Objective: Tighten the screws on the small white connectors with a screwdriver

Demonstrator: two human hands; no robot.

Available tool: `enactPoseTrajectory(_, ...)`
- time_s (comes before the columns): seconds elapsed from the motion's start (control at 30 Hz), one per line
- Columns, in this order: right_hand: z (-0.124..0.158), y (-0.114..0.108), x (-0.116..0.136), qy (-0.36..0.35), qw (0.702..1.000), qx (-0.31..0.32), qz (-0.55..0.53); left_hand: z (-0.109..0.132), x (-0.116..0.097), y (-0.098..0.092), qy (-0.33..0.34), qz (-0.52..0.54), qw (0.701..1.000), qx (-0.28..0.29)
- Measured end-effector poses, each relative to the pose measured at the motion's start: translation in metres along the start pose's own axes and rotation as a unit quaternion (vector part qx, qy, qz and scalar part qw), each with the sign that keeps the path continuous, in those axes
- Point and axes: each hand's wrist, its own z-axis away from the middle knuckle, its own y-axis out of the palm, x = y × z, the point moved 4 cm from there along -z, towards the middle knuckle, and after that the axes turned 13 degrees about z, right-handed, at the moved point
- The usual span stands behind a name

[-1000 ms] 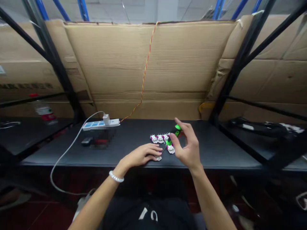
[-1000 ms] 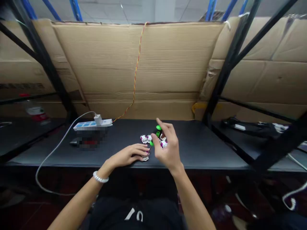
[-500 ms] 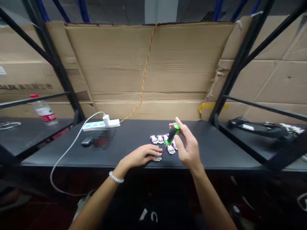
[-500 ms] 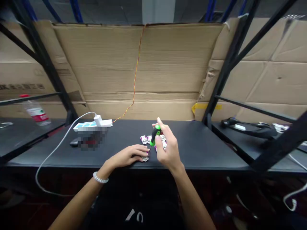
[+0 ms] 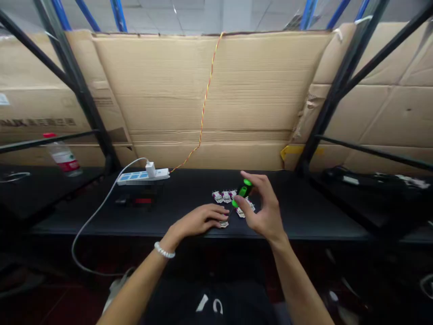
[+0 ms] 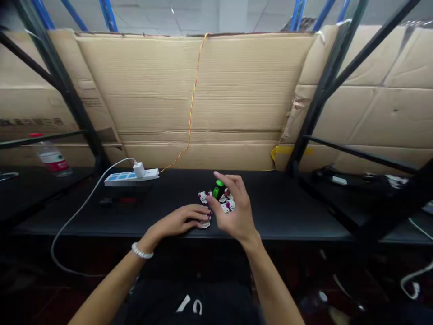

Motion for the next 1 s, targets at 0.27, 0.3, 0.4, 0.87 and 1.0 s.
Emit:
enactPoseTrajectory(0.27, -0.002, -0.001, -0.001, -0.005, 0.999, 0.024, -0.028, 0.0, 0.0, 0.0, -0.004, -0.002, 1.0, 0.001)
enactPoseTrajectory(0.3, -0.002, -0.002, -0.001, -0.002, 1.0, 0.02, -0.013, 0.0, -0.001, 0.0, -0.005, -0.003, 1.0, 0.002)
enactPoseTrajectory(0.4, -0.001, -0.002, -0.004, 0.025, 0.999, -0.005, 0.035, 0.0, -0.003, 0.0, -0.012, -0.008, 1.0, 0.001)
enactPoseTrajectory(0.87, -0.001, -0.003, -0.005, 0.023, 1.0, 0.012, 0.003, 0.0, -0.007, -0.001, -0.027, 0.0, 1.0, 0.002)
enactPoseTrajectory(1.0, 0.0, -0.002, -0.005, 0.008, 0.998, 0.033, -0.047, 0.0, -0.006, 0.0, -0.025, 0.0, 1.0, 0.004)
